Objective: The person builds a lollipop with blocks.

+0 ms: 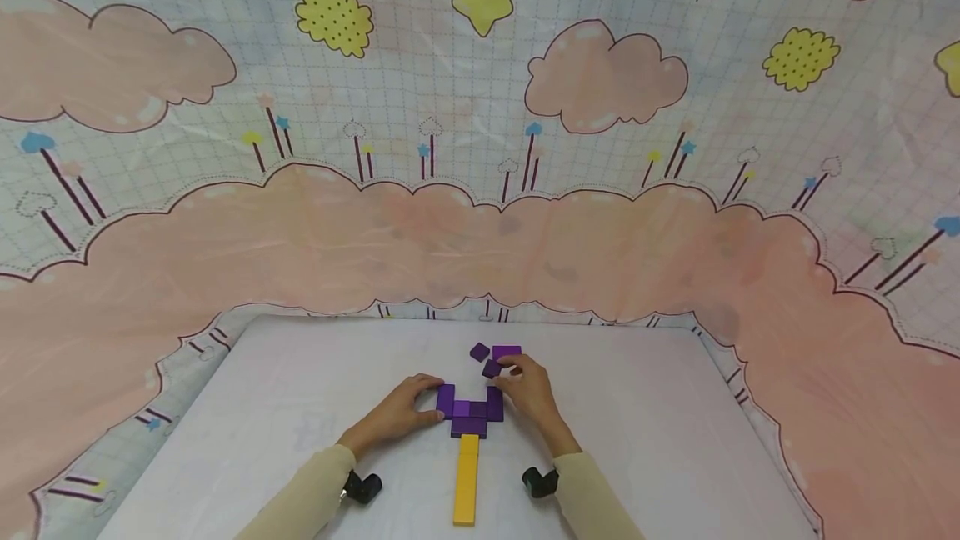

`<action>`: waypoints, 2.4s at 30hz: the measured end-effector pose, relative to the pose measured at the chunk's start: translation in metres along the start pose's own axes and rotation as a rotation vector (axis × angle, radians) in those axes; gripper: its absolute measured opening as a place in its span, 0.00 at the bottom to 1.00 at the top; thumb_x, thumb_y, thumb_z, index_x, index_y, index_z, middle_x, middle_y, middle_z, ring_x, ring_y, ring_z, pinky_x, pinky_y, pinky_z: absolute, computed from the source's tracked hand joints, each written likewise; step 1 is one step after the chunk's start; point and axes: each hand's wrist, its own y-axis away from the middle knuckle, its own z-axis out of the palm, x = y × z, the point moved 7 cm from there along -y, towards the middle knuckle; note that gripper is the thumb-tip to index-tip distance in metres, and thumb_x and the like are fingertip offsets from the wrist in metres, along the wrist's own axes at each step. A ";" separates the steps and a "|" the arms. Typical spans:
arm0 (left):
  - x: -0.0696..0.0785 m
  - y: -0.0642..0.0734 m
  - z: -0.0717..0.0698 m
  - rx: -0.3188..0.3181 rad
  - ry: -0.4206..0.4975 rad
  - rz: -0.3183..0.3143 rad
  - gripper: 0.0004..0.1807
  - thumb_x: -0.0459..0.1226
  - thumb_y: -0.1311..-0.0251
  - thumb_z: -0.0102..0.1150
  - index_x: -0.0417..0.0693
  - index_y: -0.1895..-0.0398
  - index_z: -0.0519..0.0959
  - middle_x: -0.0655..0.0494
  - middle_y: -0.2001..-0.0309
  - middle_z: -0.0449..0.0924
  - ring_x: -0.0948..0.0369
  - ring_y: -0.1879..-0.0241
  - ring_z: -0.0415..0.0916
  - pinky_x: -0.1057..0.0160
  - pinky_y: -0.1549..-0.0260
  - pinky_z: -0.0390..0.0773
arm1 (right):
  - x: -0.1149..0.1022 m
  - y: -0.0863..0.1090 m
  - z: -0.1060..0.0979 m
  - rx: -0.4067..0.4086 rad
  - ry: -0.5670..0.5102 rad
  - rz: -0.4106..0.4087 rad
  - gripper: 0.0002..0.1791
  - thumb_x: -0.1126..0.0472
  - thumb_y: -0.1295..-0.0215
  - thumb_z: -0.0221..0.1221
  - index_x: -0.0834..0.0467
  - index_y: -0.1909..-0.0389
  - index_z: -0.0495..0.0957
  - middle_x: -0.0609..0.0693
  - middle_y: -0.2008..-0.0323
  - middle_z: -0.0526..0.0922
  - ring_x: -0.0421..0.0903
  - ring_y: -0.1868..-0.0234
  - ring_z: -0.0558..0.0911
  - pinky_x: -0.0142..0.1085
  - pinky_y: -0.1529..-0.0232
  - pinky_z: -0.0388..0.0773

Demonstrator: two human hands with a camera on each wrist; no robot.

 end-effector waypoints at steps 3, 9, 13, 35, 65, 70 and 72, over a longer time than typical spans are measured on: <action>-0.001 0.000 0.001 -0.001 -0.003 -0.001 0.32 0.48 0.41 0.67 0.48 0.35 0.72 0.48 0.35 0.72 0.46 0.31 0.64 0.41 0.31 0.64 | -0.003 0.001 0.002 -0.004 -0.016 -0.004 0.17 0.63 0.44 0.69 0.56 0.52 0.83 0.54 0.53 0.84 0.52 0.52 0.80 0.38 0.58 0.80; -0.005 -0.002 0.002 -0.012 -0.001 -0.035 0.33 0.50 0.41 0.67 0.52 0.34 0.71 0.50 0.33 0.71 0.47 0.30 0.64 0.42 0.30 0.64 | -0.009 0.002 0.008 -0.013 -0.019 -0.028 0.16 0.64 0.44 0.69 0.56 0.53 0.83 0.53 0.53 0.84 0.52 0.51 0.80 0.40 0.54 0.79; -0.005 -0.003 0.002 -0.010 0.014 -0.036 0.33 0.50 0.42 0.67 0.52 0.34 0.72 0.49 0.33 0.70 0.47 0.30 0.64 0.41 0.30 0.64 | -0.009 0.003 0.013 -0.030 -0.021 -0.024 0.16 0.64 0.43 0.69 0.56 0.53 0.83 0.54 0.52 0.84 0.52 0.51 0.79 0.41 0.54 0.81; -0.003 0.000 0.001 -0.008 0.006 -0.018 0.32 0.50 0.41 0.67 0.51 0.34 0.72 0.49 0.34 0.71 0.46 0.30 0.64 0.41 0.30 0.64 | -0.011 0.005 0.042 -0.159 0.037 -0.063 0.15 0.62 0.41 0.67 0.54 0.52 0.82 0.55 0.50 0.84 0.56 0.48 0.81 0.53 0.44 0.79; -0.004 -0.001 0.002 -0.003 0.007 -0.015 0.33 0.50 0.41 0.66 0.50 0.34 0.72 0.49 0.34 0.71 0.46 0.31 0.64 0.41 0.31 0.64 | -0.012 0.007 0.054 -0.172 0.165 -0.071 0.13 0.58 0.40 0.67 0.49 0.54 0.85 0.48 0.57 0.85 0.45 0.58 0.76 0.44 0.52 0.74; -0.005 -0.001 0.001 -0.003 0.014 -0.025 0.33 0.50 0.41 0.66 0.51 0.34 0.72 0.50 0.34 0.71 0.47 0.31 0.64 0.42 0.30 0.64 | -0.012 0.007 0.053 -0.162 0.172 -0.077 0.13 0.58 0.40 0.66 0.49 0.54 0.85 0.47 0.58 0.85 0.45 0.59 0.76 0.44 0.53 0.73; -0.005 -0.002 0.001 -0.002 0.018 -0.023 0.33 0.50 0.41 0.66 0.51 0.34 0.72 0.49 0.34 0.71 0.47 0.31 0.64 0.42 0.30 0.64 | -0.011 0.006 0.053 -0.159 0.170 -0.078 0.13 0.58 0.39 0.66 0.49 0.53 0.85 0.47 0.58 0.85 0.45 0.58 0.76 0.45 0.52 0.73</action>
